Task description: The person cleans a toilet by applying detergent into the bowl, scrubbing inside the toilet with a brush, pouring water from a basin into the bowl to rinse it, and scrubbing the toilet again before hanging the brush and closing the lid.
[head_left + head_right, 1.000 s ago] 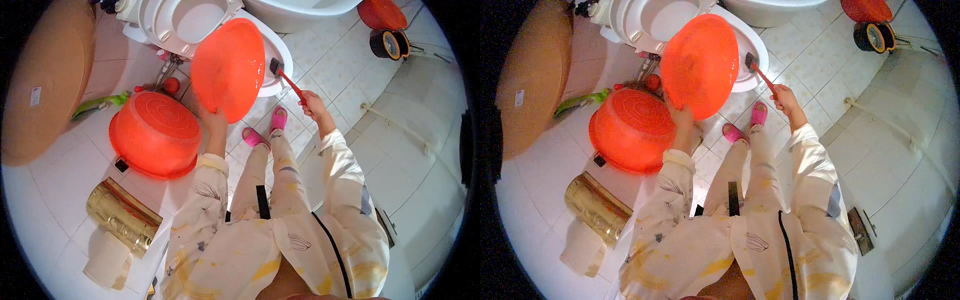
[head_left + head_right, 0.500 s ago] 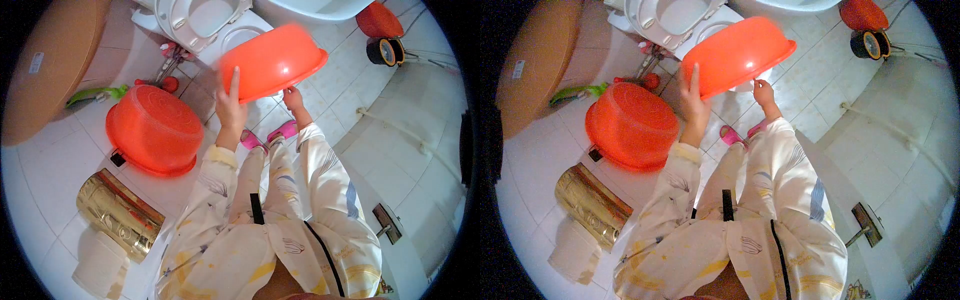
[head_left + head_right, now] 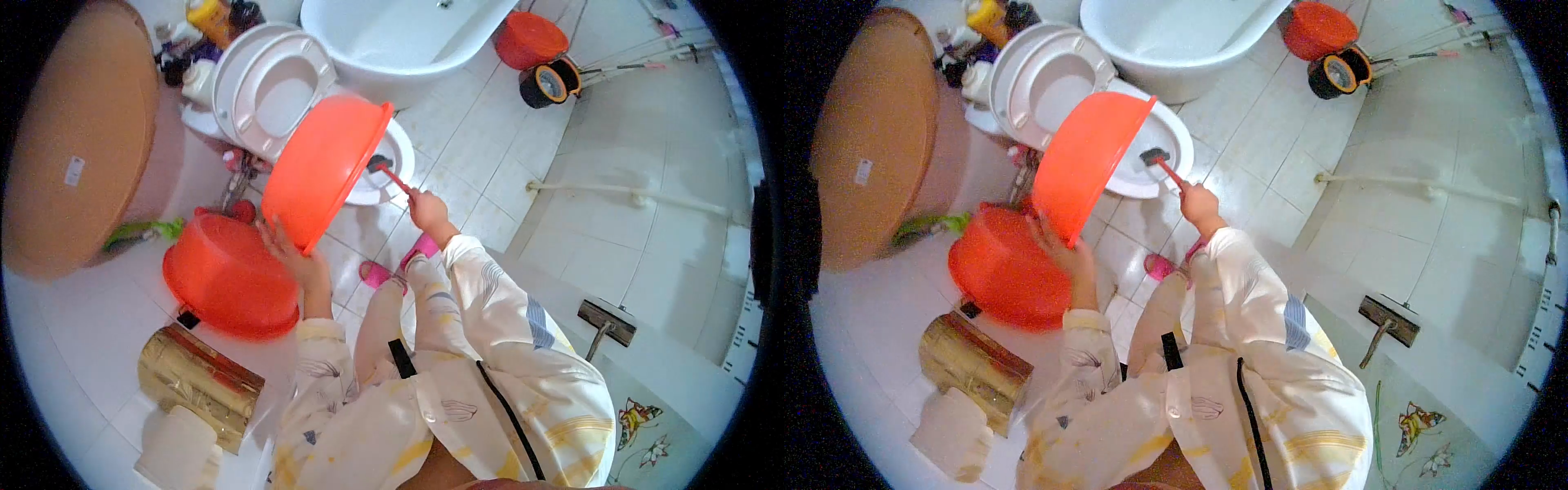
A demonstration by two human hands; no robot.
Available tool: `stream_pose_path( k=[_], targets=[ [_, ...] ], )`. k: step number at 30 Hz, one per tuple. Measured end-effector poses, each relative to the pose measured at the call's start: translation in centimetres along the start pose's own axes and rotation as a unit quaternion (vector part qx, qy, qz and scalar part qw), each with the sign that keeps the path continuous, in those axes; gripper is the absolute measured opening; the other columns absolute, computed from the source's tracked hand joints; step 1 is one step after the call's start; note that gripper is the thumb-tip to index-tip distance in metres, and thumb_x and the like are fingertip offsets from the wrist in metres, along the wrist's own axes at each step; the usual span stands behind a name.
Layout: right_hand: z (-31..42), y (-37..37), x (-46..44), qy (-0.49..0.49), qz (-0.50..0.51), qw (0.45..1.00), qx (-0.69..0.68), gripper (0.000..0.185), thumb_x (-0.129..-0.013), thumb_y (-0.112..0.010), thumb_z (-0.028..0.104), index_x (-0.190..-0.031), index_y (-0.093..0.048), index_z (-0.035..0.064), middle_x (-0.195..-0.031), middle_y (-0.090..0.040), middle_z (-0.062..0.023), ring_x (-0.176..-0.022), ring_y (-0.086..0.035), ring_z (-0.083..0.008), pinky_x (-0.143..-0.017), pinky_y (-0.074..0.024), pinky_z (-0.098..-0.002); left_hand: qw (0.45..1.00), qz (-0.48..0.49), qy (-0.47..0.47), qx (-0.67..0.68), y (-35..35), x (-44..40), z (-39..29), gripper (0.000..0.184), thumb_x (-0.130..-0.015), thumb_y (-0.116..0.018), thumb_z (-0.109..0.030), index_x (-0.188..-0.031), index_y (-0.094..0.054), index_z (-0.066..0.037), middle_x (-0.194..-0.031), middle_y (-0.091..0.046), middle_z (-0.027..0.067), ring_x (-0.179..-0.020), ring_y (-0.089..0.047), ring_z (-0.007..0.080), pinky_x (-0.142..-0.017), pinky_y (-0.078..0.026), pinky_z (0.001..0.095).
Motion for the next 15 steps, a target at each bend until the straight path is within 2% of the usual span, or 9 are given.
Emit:
stream_pose_path(
  k=[2, 5, 7, 8, 10, 11, 13, 14, 15],
  targets=[
    [0.5, 2.1, 0.8, 0.027, 0.001, 1.0, 0.009, 0.021, -0.081, -0.051, 0.023, -0.099, -0.056, 0.0123, -0.079, -0.057, -0.0177, -0.07, -0.059, -0.0342, -0.059, -0.047, -0.0444, 1.0, -0.015, -0.011, 0.017, 0.6, -0.2, -1.0, 0.064, -0.074, -0.054, -0.002, -0.133, -0.029, -0.006, -0.138, -0.02, 0.0216, -0.125, -0.023, 0.0393, -0.101, -0.026, 0.0459],
    [0.4, 4.8, 0.8, 0.069, -0.037, 0.997, 0.025, 0.02, -0.081, -0.05, 0.021, -0.096, -0.056, 0.0095, -0.078, -0.057, -0.0159, -0.068, -0.06, -0.0321, -0.057, -0.0485, -0.0425, 0.998, -0.021, -0.042, -0.048, 0.8, -1.0, -3.3, 0.058, -0.078, -0.049, -0.002, -0.131, -0.027, 0.0, -0.135, -0.024, 0.0238, -0.125, -0.025, 0.0385, -0.101, -0.027, 0.0443],
    [0.2, 6.0, 0.5, 0.105, -0.015, 0.992, 0.064, 0.019, -0.082, -0.048, 0.018, -0.097, -0.055, 0.0094, -0.078, -0.057, -0.0152, -0.066, -0.06, -0.0311, -0.055, -0.0483, -0.042, 0.998, -0.041, -0.007, 0.05, 0.6, -1.8, -4.7, 0.054, -0.078, -0.047, 0.0, -0.129, -0.029, 0.002, -0.135, -0.026, 0.0221, -0.122, -0.03, 0.0348, -0.099, -0.029, 0.0437],
    [-0.4, 7.0, 0.3, 0.109, -0.021, 0.992, 0.058, 0.019, -0.082, -0.048, 0.018, -0.097, -0.055, 0.0094, -0.078, -0.057, -0.0152, -0.066, -0.06, -0.0311, -0.055, -0.0483, -0.042, 0.998, -0.047, -0.014, 0.047, 0.2, -2.2, -5.9, 0.054, -0.078, -0.047, 0.0, -0.129, -0.029, 0.002, -0.135, -0.026, 0.0221, -0.122, -0.03, 0.0348, -0.099, -0.029, 0.0437],
    [-1.0, 8.7, -0.4, 0.147, -0.015, 0.987, 0.068, 0.02, -0.082, -0.046, 0.016, -0.099, -0.055, 0.0086, -0.08, -0.057, -0.0151, -0.065, -0.06, -0.0304, -0.054, -0.048, -0.0422, 0.942, -0.03, 0.132, 0.308, -1.7, -2.5, -6.7, 0.055, -0.077, -0.048, 0.001, -0.129, -0.029, -0.001, -0.131, -0.033, 0.0171, -0.117, -0.038, 0.03, -0.096, -0.032, 0.0452],
    [-1.8, 9.2, -1.3, 0.137, 0.002, 0.989, 0.063, 0.023, -0.081, -0.049, 0.018, -0.103, -0.054, 0.0121, -0.083, -0.056, -0.0149, -0.068, -0.06, -0.031, -0.056, -0.0479, -0.0425, 0.945, -0.048, 0.128, 0.296, -2.3, -2.6, -7.6, 0.055, -0.077, -0.048, 0.001, -0.129, -0.029, -0.001, -0.131, -0.033, 0.0171, -0.117, -0.038, 0.03, -0.096, -0.032, 0.0452],
    [-3.6, 10.6, -2.7, 0.144, 0.003, 0.988, 0.053, 0.029, -0.079, -0.053, 0.02, -0.108, -0.053, 0.016, -0.084, -0.056, -0.0145, -0.071, -0.059, -0.0314, -0.058, -0.0477, -0.0428, 0.829, -0.078, 0.346, 0.433, -5.8, -1.8, -6.6, 0.062, -0.075, -0.05, 0.002, -0.132, -0.025, -0.005, -0.125, -0.041, 0.0119, -0.112, -0.043, 0.0257, -0.093, -0.037, 0.0443],
    [-4.3, 12.0, -3.1, 0.157, -0.013, 0.986, 0.046, 0.029, -0.079, -0.054, 0.02, -0.108, -0.053, 0.0164, -0.084, -0.056, -0.0142, -0.071, -0.059, -0.0311, -0.058, -0.0477, -0.0428, 0.831, -0.103, 0.34, 0.428, -5.9, -2.9, -8.3, 0.062, -0.075, -0.05, 0.002, -0.132, -0.025, -0.005, -0.125, -0.041, 0.0119, -0.112, -0.043, 0.0257, -0.093, -0.037, 0.0443],
    [-5.0, 13.5, -3.7, 0.153, -0.007, 0.988, 0.03, 0.029, -0.079, -0.053, 0.02, -0.107, -0.053, 0.0165, -0.084, -0.056, -0.0142, -0.071, -0.059, -0.0312, -0.059, -0.0476, -0.0428, 0.79, -0.087, 0.375, 0.477, -7.2, -4.3, -9.9, 0.063, -0.075, -0.05, 0.002, -0.132, -0.023, -0.007, -0.123, -0.043, 0.0112, -0.112, -0.043, 0.0248, -0.092, -0.039, 0.0427]
  ],
)
Point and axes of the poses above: each hand's wrist, its own x-axis away from the middle knuckle, its own y-axis out of the back of the hand, z = x × y, the point moved 7 cm from there along -x, towards the middle knuckle
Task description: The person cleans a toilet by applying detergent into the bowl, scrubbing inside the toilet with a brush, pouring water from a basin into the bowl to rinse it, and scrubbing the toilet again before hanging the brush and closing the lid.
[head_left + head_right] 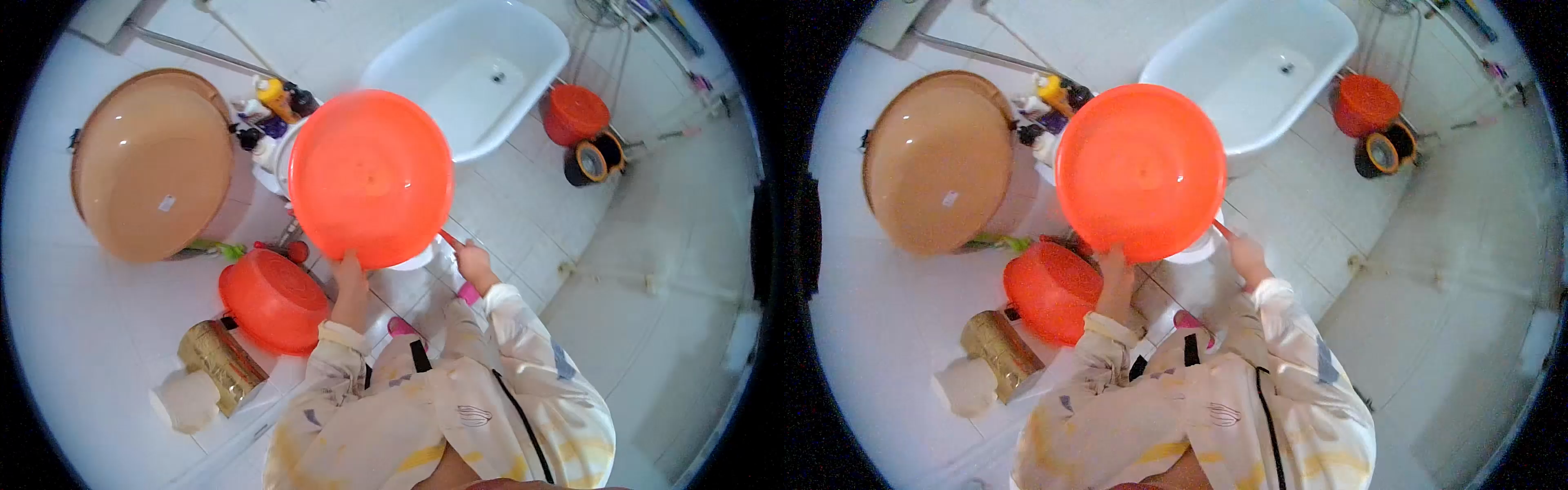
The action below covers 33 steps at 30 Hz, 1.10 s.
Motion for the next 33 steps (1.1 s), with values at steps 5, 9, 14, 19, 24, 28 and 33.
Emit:
stream_pose_path(
  k=[5, 9, 14, 19, 24, 28, 33],
  targets=[
    [-4.6, 6.3, -1.1, 0.012, 0.003, 1.0, -0.006, 0.027, -0.08, -0.052, 0.021, -0.107, -0.055, 0.0161, -0.084, -0.056, -0.0146, -0.071, -0.058, -0.0321, -0.06, -0.047, -0.0433, 0.994, 0.089, -0.03, 0.051, -11.2, -4.0, -5.1, 0.051, -0.082, -0.055, -0.013, -0.124, -0.028, -0.002, -0.12, -0.045, 0.0128, -0.107, -0.047, 0.0239, -0.087, -0.043, 0.0375],
    [-8.1, 10.1, -3.6, 0.014, -0.037, 0.997, -0.064, 0.026, -0.081, -0.051, 0.021, -0.106, -0.055, 0.015, -0.081, -0.056, -0.0149, -0.07, -0.057, -0.0341, -0.061, -0.0462, -0.0437, 0.984, 0.041, -0.145, -0.091, -19.0, -11.1, -11.1, 0.041, -0.083, -0.056, -0.02, -0.114, -0.039, 0.001, -0.11, -0.052, 0.0148, -0.098, -0.053, 0.0239, -0.084, -0.043, 0.0354],
    [-13.0, 12.4, -8.2, 0.017, -0.096, 0.982, -0.164, 0.023, -0.079, -0.056, 0.021, -0.1, -0.059, 0.0122, -0.079, -0.061, -0.0134, -0.073, -0.058, -0.0321, -0.062, -0.046, -0.0399, 0.819, -0.064, -0.404, -0.402, -28.7, -14.9, -20.8, 0.026, -0.078, -0.059, -0.028, -0.084, -0.059, -0.002, -0.084, -0.06, 0.0164, -0.081, -0.056, 0.0307, -0.07, -0.043, 0.0385],
    [-14.2, 15.8, -11.8, 0.001, 0.018, 0.992, -0.122, 0.021, -0.078, -0.057, 0.021, -0.096, -0.061, 0.0112, -0.078, -0.062, -0.0134, -0.074, -0.059, -0.0318, -0.064, -0.046, -0.039, 0.794, -0.017, -0.433, -0.426, -35.5, -18.0, -24.9, 0.027, -0.076, -0.057, -0.032, -0.079, -0.061, -0.006, -0.08, -0.059, 0.0191, -0.08, -0.055, 0.0376, -0.069, -0.043, 0.0413],
    [-16.6, 16.8, -14.3, 0.034, 0.09, 0.995, 0.0, 0.022, -0.075, -0.057, 0.019, -0.095, -0.062, 0.0125, -0.082, -0.061, -0.0142, -0.077, -0.057, -0.0326, -0.068, -0.0458, -0.0422, 0.836, 0.031, -0.404, -0.37, -38.8, -26.3, -21.2, 0.028, -0.075, -0.064, -0.031, -0.082, -0.063, -0.004, -0.07, -0.062, 0.0112, -0.063, -0.059, 0.0223, -0.061, -0.045, 0.0335],
    [-22.9, 16.7, -15.4, -0.061, 0.137, 0.981, 0.121, 0.02, -0.076, -0.055, 0.018, -0.094, -0.061, 0.0128, -0.083, -0.061, -0.013, -0.079, -0.057, -0.0324, -0.069, -0.0465, -0.0421, 0.847, 0.049, -0.381, -0.369, -40.9, -31.1, -16.1, 0.028, -0.075, -0.065, -0.027, -0.086, -0.061, -0.002, -0.075, -0.063, 0.0084, -0.068, -0.058, 0.0163, -0.063, -0.045, 0.0309],
    [-32.2, 19.4, -13.9, -0.209, 0.113, 0.959, 0.151, 0.019, -0.076, -0.053, 0.015, -0.093, -0.058, 0.0077, -0.084, -0.062, -0.015, -0.081, -0.059, -0.033, -0.07, -0.0478, -0.0421, 0.962, 0.104, -0.111, -0.225, -43.1, -32.4, -13.4, 0.022, -0.078, -0.062, -0.015, -0.09, -0.058, 0.002, -0.083, -0.059, 0.0097, -0.073, -0.057, 0.0185, -0.06, -0.046, 0.0327]
  ],
)
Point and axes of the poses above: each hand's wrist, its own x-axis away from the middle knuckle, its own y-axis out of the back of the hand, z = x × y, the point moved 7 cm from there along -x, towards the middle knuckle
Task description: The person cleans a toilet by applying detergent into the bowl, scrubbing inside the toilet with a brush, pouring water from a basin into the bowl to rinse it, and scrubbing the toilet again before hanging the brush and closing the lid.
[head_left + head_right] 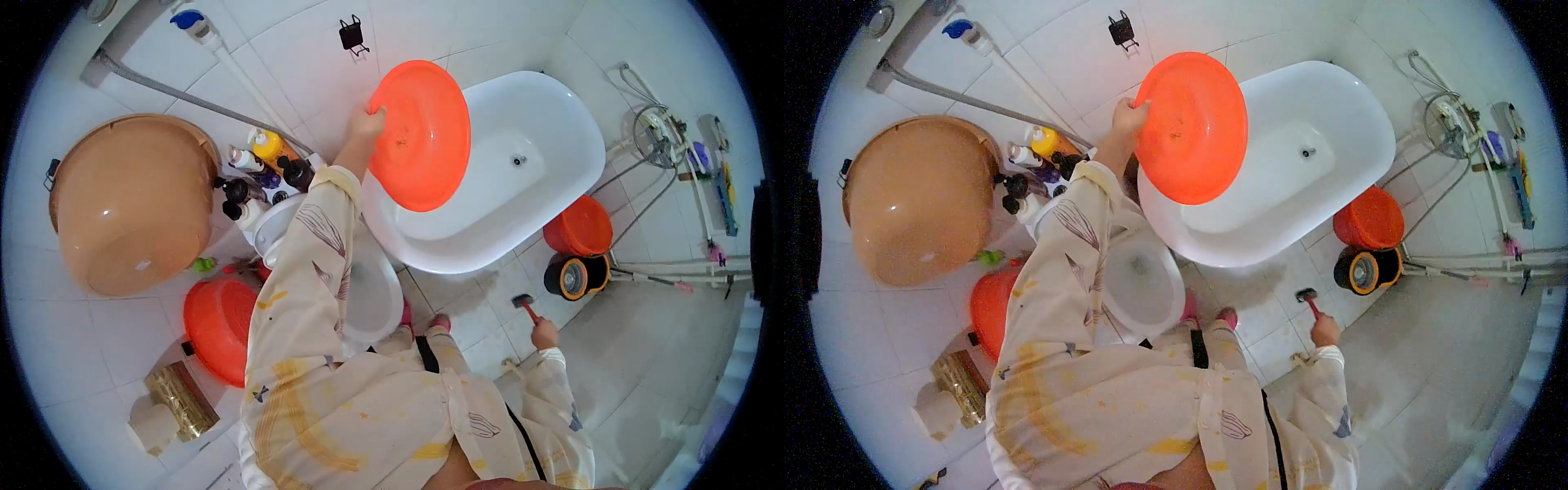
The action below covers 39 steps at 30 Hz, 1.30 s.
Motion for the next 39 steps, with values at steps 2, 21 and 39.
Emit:
stream_pose_path(
  k=[2, 21, 39],
  targets=[
    [-3.9, -0.2, -0.9, -0.047, -0.002, 0.999, -0.013, 0.017, -0.078, -0.051, 0.014, -0.092, -0.059, 0.0079, -0.086, -0.062, -0.0149, -0.079, -0.06, -0.0326, -0.069, -0.0482, -0.0418, 0.998, -0.014, 0.037, 0.046, -0.6, -1.3, 0.7, 0.019, -0.078, -0.061, -0.013, -0.088, -0.056, 0.002, -0.081, -0.058, 0.0095, -0.072, -0.056, 0.0185, -0.058, -0.046, 0.0328],
    [-16.4, 3.0, -16.1, -0.081, 0.008, 0.99, -0.115, 0.019, -0.077, -0.056, 0.011, -0.093, -0.06, 0.0016, -0.088, -0.062, -0.0188, -0.082, -0.06, -0.034, -0.072, -0.0481, -0.0404, 0.893, -0.284, 0.096, 0.336, 0.5, -9.0, -5.7, 0.013, -0.079, -0.053, 0.002, -0.089, -0.047, 0.006, -0.094, -0.05, 0.0155, -0.074, -0.055, 0.0244, -0.051, -0.054, 0.031],
    [-12.4, 4.8, -18.6, -0.005, 0.018, 0.993, -0.115, 0.015, -0.078, -0.057, 0.012, -0.09, -0.058, 0.0042, -0.084, -0.061, -0.0157, -0.08, -0.058, -0.0334, -0.07, -0.0459, -0.0426, 0.883, -0.31, 0.06, 0.348, 1.5, -16.2, -8.4, 0.007, -0.079, -0.059, -0.006, -0.085, -0.056, -0.003, -0.073, -0.054, 0.0054, -0.058, -0.052, 0.0151, -0.047, -0.043, 0.0247]
  ],
)
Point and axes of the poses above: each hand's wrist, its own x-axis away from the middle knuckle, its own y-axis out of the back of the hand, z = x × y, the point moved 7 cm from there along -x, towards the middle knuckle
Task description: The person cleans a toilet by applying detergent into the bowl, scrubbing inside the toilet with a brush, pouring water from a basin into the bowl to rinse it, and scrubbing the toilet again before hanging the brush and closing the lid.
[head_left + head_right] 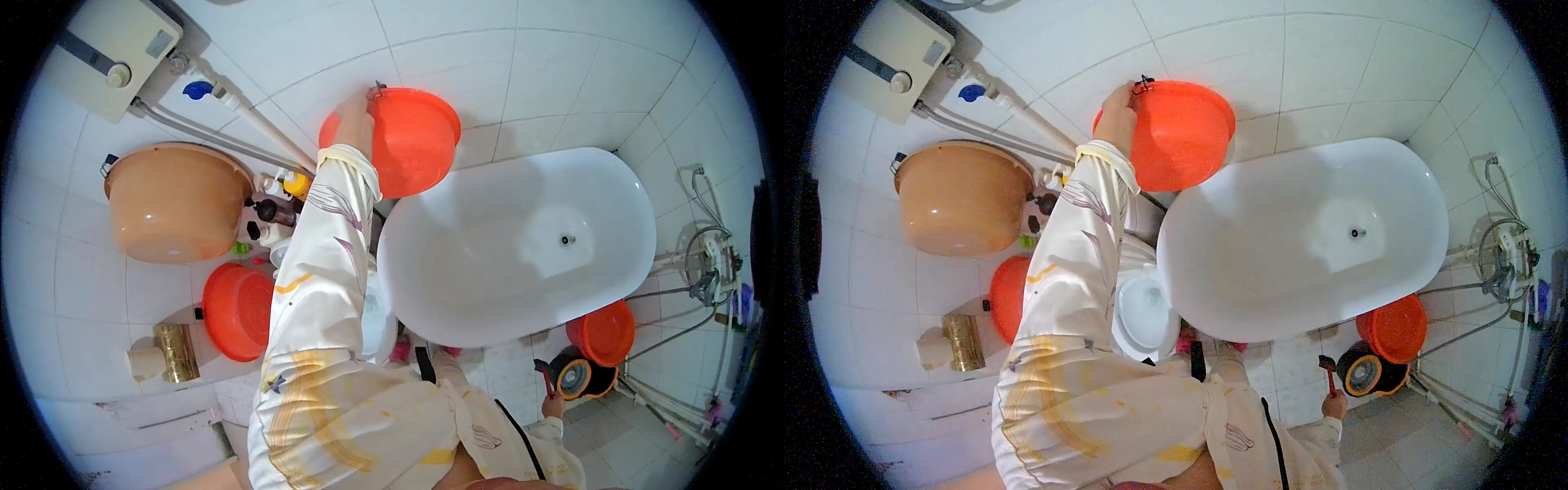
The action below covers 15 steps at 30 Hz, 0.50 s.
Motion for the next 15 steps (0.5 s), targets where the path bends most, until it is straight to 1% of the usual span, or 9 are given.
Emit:
stream_pose_path(
  k=[1, 3, 4, 6, 7, 9, 10, 13, 15],
  targets=[
    [-0.4, -0.2, 0.0, 0.0, 0.002, 1.0, 0.003, 0.015, -0.078, -0.057, 0.012, -0.09, -0.058, 0.0042, -0.084, -0.061, -0.0157, -0.08, -0.058, -0.0334, -0.07, -0.0459, -0.0426, 1.0, -0.003, 0.002, -0.001, 0.7, -0.6, 0.4, 0.007, -0.079, -0.059, -0.006, -0.085, -0.056, -0.003, -0.073, -0.054, 0.0054, -0.058, -0.052, 0.0151, -0.047, -0.043, 0.0247],
    [-1.0, -0.7, -0.4, -0.012, 0.001, 1.0, -0.022, 0.016, -0.078, -0.057, 0.013, -0.091, -0.057, 0.0033, -0.084, -0.06, -0.0167, -0.078, -0.058, -0.0346, -0.069, -0.0459, -0.043, 0.978, 0.071, -0.047, -0.188, 0.7, -1.5, 0.3, 0.012, -0.077, -0.062, -0.007, -0.086, -0.056, -0.002, -0.078, -0.057, 0.0063, -0.061, -0.054, 0.0166, -0.051, -0.045, 0.0267],
    [-0.7, -0.5, -0.6, -0.011, 0.001, 1.0, -0.021, 0.016, -0.078, -0.057, 0.013, -0.091, -0.057, 0.0033, -0.084, -0.06, -0.0167, -0.078, -0.058, -0.0346, -0.069, -0.0459, -0.043, 0.979, 0.07, -0.047, -0.188, 0.9, -0.6, 0.4, 0.012, -0.077, -0.062, -0.007, -0.086, -0.056, -0.002, -0.078, -0.057, 0.0063, -0.061, -0.054, 0.0166, -0.051, -0.045, 0.0267],
    [-0.3, -0.5, -1.0, -0.038, 0.051, 0.998, 0.012, 0.017, -0.078, -0.057, 0.012, -0.09, -0.058, -0.0006, -0.088, -0.06, -0.0182, -0.081, -0.058, -0.0329, -0.07, -0.0464, -0.0409, 0.941, 0.003, -0.2, -0.273, 1.6, 2.1, -0.8, 0.02, -0.072, -0.066, -0.008, -0.088, -0.055, -0.001, -0.078, -0.058, 0.0056, -0.064, -0.056, 0.0163, -0.059, -0.047, 0.0288],
    [-0.6, -0.7, -1.1, -0.041, 0.054, 0.998, 0.016, 0.017, -0.078, -0.057, 0.012, -0.09, -0.058, -0.0006, -0.088, -0.06, -0.0182, -0.081, -0.058, -0.0329, -0.07, -0.0464, -0.0409, 0.942, 0.001, -0.195, -0.275, 2.1, 1.2, 0.0, 0.02, -0.072, -0.066, -0.008, -0.088, -0.055, -0.001, -0.078, -0.058, 0.0056, -0.064, -0.056, 0.0163, -0.059, -0.047, 0.0288],
    [-0.3, -1.0, -1.7, -0.005, 0.031, 0.999, -0.005, 0.018, -0.077, -0.056, 0.015, -0.091, -0.057, 0.0027, -0.085, -0.061, -0.0189, -0.079, -0.058, -0.0348, -0.07, -0.0461, -0.0431, 0.836, -0.005, -0.336, -0.433, 1.6, 1.1, -0.5, 0.028, -0.069, -0.068, -0.01, -0.092, -0.054, -0.001, -0.081, -0.061, 0.0069, -0.072, -0.057, 0.0157, -0.068, -0.047, 0.0298],
    [-0.4, -1.1, -1.8, -0.01, 0.017, 0.998, -0.057, 0.018, -0.078, -0.055, 0.013, -0.092, -0.059, 0.0021, -0.084, -0.061, -0.02, -0.079, -0.058, -0.0345, -0.071, -0.0463, -0.0429, 0.838, -0.005, -0.331, -0.434, 2.0, 1.2, -0.3, 0.028, -0.069, -0.068, -0.01, -0.092, -0.054, -0.001, -0.081, -0.061, 0.0069, -0.072, -0.057, 0.0157, -0.068, -0.047, 0.0298],
    [1.0, 0.0, -1.0, 0.009, 0.021, 0.999, -0.038, 0.02, -0.079, -0.054, 0.014, -0.094, -0.059, 0.0019, -0.082, -0.061, -0.0198, -0.079, -0.058, -0.0344, -0.071, -0.0465, -0.0423, 0.808, 0.0, -0.331, -0.487, 2.8, 1.4, 0.1, 0.032, -0.069, -0.068, -0.008, -0.095, -0.052, 0.0, -0.085, -0.062, 0.0086, -0.079, -0.058, 0.0145, -0.071, -0.046, 0.028],
    [1.8, 0.6, -0.5, 0.028, 0.037, 0.999, 0.002, 0.022, -0.081, -0.054, 0.015, -0.098, -0.058, 0.0027, -0.087, -0.061, -0.0189, -0.081, -0.058, -0.0334, -0.072, -0.0463, -0.042, 0.816, 0.063, -0.363, -0.446, 3.3, 1.1, 0.7, 0.03, -0.071, -0.065, -0.007, -0.098, -0.052, 0.0, -0.086, -0.062, 0.0084, -0.081, -0.058, 0.0153, -0.073, -0.046, 0.0264]
  ],
)
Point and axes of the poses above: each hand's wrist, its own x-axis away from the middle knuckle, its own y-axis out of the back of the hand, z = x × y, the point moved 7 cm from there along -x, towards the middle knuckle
